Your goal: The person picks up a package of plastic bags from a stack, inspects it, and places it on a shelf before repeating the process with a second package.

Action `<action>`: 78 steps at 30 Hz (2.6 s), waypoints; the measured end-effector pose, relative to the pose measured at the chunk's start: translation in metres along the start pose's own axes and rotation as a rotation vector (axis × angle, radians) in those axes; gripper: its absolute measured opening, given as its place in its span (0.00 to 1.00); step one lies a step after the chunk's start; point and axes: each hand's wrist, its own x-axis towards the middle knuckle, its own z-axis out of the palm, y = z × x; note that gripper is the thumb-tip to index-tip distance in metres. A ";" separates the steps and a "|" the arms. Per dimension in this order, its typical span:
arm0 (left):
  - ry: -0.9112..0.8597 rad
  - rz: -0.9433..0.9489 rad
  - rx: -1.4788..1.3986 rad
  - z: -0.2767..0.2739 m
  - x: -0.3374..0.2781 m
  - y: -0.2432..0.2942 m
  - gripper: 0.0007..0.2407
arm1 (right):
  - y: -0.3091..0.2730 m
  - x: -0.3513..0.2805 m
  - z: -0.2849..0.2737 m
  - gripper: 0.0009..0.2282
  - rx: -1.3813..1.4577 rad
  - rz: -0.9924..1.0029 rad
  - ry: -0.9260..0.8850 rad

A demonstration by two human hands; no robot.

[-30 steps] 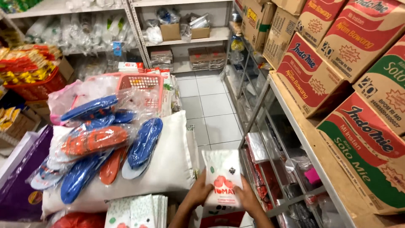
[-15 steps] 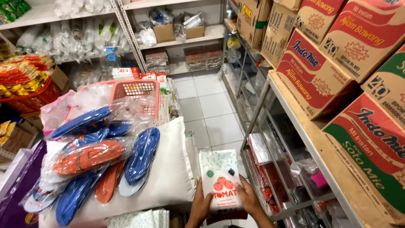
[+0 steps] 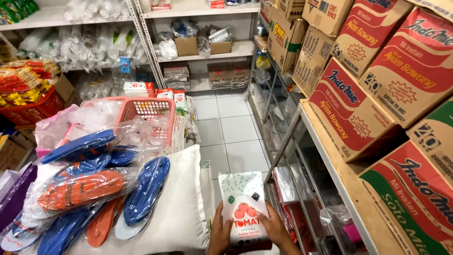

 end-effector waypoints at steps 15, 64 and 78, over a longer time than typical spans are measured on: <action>0.058 0.085 0.123 0.014 0.103 -0.002 0.31 | -0.003 0.108 -0.022 0.20 0.011 -0.008 0.053; 0.114 -0.003 0.145 0.000 0.616 -0.049 0.29 | -0.032 0.658 -0.073 0.23 -0.043 0.083 -0.018; 0.236 -0.227 -0.112 -0.037 0.768 -0.058 0.19 | -0.080 0.794 -0.048 0.21 -0.091 -0.012 -0.002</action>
